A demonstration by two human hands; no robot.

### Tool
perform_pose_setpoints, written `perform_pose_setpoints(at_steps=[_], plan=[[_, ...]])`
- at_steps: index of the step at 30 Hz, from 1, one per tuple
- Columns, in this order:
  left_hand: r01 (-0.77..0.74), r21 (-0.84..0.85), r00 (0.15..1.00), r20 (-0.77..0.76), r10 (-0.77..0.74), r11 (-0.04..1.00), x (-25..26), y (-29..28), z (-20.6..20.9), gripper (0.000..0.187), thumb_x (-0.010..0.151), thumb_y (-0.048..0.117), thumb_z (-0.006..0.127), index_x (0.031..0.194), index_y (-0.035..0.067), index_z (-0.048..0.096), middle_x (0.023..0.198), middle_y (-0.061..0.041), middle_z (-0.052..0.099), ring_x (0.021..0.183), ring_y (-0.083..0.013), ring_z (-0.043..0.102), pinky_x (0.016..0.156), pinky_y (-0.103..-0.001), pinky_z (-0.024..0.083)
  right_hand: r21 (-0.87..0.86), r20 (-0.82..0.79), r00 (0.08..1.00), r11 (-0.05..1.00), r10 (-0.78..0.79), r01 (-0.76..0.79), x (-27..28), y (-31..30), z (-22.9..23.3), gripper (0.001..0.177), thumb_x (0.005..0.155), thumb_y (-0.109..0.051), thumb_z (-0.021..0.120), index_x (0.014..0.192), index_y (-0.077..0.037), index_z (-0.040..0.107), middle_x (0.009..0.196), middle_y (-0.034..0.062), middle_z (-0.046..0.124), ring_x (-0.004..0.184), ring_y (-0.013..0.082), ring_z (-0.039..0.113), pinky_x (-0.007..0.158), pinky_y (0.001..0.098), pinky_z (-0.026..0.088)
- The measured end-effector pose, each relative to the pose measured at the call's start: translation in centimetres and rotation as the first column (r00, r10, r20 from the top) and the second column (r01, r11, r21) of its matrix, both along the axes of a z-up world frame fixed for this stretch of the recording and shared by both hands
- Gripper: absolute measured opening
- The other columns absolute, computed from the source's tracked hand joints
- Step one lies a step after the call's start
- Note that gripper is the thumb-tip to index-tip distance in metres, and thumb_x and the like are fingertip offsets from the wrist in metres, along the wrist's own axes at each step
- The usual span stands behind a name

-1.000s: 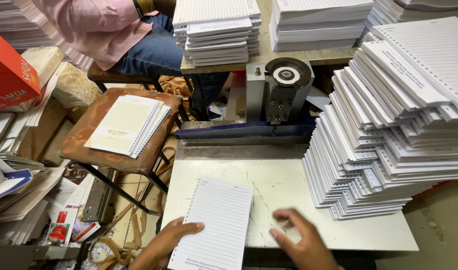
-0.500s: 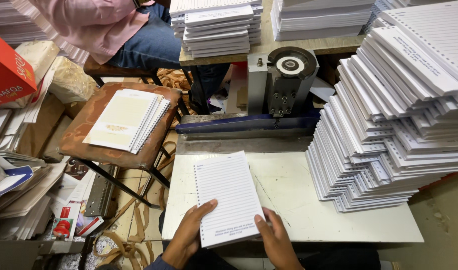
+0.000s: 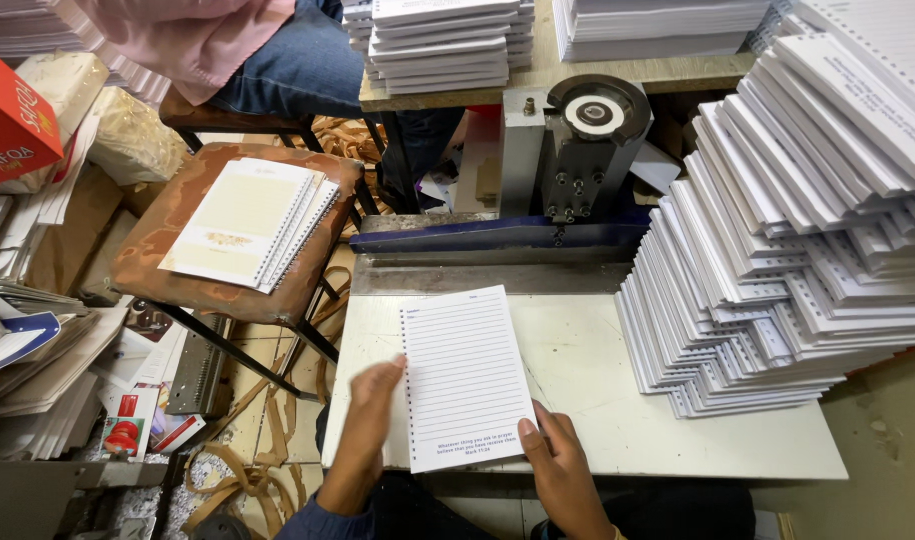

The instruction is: The person sits on the floor and repeatedly picks up stacks of lined paper sheets, aligns them, and places them onto a larger pile on a table. The person also handles a single sheet of paper, folding it in half before placing it on the table.

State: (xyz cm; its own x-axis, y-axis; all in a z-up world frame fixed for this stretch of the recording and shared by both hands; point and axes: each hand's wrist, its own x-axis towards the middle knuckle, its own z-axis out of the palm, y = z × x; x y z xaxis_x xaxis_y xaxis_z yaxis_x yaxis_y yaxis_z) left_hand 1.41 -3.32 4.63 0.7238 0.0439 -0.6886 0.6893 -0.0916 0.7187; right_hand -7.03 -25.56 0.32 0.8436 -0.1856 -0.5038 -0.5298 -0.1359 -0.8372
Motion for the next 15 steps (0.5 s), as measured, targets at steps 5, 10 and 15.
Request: perform_pose_setpoints(at_steps=[5,10,15], plan=[[-0.066,0.323,0.835,0.536,-0.124,0.944,-0.2,-1.0,-0.5,0.062,0.093,0.051,0.061,0.145,0.018,0.059,0.161,-0.009,0.044,0.151,-0.0266,0.044,0.126,-0.055,0.036,-0.11,0.028,1.0,0.994,0.01,-0.007,-1.0,1.7,-2.3,0.073,0.094,-0.061,0.051,0.159,-0.028,0.059,0.122,-0.0001,0.063,0.108,0.0128,0.068,0.099,0.0282,0.055],[0.058,0.422,0.723,0.607,-0.33,0.905,0.1,-4.1,-1.3,0.041,0.098,0.038,0.065,0.132,0.016,0.07,0.129,-0.004,0.061,0.129,-0.0221,0.054,0.11,-0.041,0.047,-0.107,0.153,0.988,0.994,0.016,0.001,-0.2,2.4,-4.0,0.069,0.097,-0.055,0.057,0.156,-0.019,0.061,0.119,0.0023,0.066,0.107,0.0132,0.072,0.093,0.0286,0.06],[-0.015,0.7,0.509,0.62,-0.597,0.714,0.6,-4.5,-5.2,0.035,0.099,0.034,0.064,0.124,0.01,0.069,0.111,-0.01,0.064,0.102,-0.0306,0.059,0.088,-0.046,0.049,-0.517,0.113,0.95,0.833,0.292,-0.195,0.2,0.7,-3.3,0.058,0.098,-0.063,0.058,0.128,-0.015,0.072,0.121,0.0028,0.08,0.093,0.0222,0.082,0.084,0.0404,0.062]])
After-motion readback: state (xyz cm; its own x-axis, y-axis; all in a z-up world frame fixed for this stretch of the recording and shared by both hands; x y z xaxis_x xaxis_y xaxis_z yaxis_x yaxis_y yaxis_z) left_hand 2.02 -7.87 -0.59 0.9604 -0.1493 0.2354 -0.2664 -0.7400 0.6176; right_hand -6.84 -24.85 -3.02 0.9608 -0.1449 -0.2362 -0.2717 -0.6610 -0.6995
